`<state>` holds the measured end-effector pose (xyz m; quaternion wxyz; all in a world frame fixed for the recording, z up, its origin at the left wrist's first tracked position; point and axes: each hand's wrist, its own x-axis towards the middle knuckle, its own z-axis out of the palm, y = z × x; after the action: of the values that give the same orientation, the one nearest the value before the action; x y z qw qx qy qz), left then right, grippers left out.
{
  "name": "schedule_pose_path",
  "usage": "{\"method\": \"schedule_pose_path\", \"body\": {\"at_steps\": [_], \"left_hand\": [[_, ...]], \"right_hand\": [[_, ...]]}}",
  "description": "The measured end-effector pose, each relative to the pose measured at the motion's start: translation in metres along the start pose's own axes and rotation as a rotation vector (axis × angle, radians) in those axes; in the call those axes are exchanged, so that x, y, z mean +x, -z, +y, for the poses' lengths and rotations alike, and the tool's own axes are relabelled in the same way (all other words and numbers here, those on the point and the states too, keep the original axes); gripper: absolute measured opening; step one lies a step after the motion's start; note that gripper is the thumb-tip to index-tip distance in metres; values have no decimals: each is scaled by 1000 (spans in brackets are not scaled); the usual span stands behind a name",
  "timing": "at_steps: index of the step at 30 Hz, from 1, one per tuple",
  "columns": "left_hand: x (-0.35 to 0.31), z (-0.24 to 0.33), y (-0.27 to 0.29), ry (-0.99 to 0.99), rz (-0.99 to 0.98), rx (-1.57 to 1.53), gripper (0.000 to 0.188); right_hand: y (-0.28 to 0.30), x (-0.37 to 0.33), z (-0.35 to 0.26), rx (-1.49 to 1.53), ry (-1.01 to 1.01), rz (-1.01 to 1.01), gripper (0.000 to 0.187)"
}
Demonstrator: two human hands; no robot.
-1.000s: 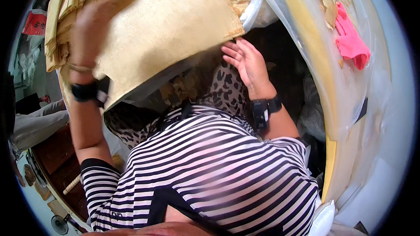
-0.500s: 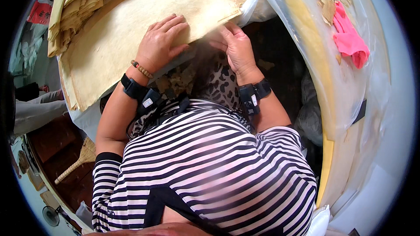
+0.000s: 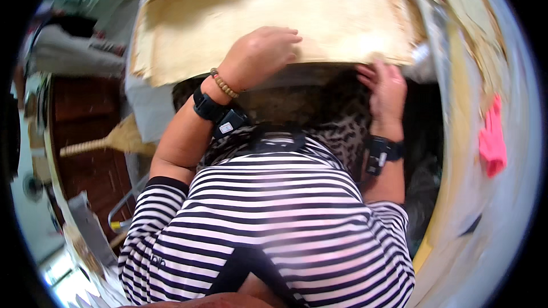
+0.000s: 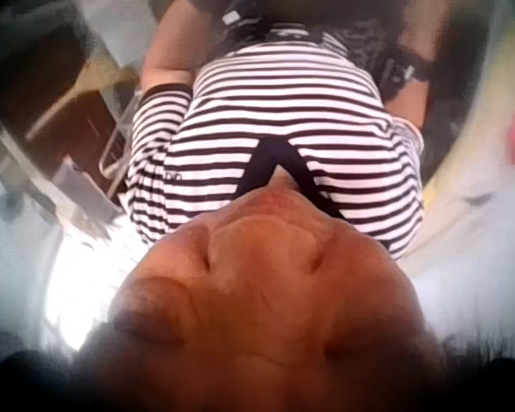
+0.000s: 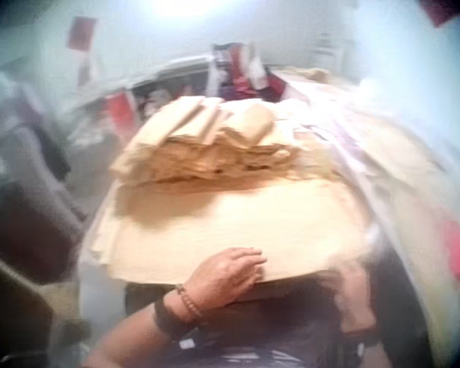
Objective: The person separates and folds large sheets of thin, textured paper by hand, stacking the folded results on a nearby pile.
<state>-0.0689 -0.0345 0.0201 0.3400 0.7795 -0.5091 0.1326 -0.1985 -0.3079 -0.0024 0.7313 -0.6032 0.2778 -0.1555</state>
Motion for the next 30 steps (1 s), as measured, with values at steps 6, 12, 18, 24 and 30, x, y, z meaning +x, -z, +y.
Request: {"method": "schedule_pose_path", "body": {"at_steps": [6,12,18,24,30], "left_hand": [[-175,-37,105,933,747,-169,22],[-247,-40,111,1436,938,-639,32],[-220,-47,116,1144,955,-779,20],[-189,-31,135,1030,923,-889,24],[-193,-37,120,998,897,-1007,26]], "right_hand": [[34,34,-10,-632,248,194,43],[-120,-24,-24,-751,734,-512,18],[-255,-60,7,-984,1236,-816,48],[-297,-59,26,-998,1191,-840,43],[-294,-50,23,-862,999,-890,26]]}}
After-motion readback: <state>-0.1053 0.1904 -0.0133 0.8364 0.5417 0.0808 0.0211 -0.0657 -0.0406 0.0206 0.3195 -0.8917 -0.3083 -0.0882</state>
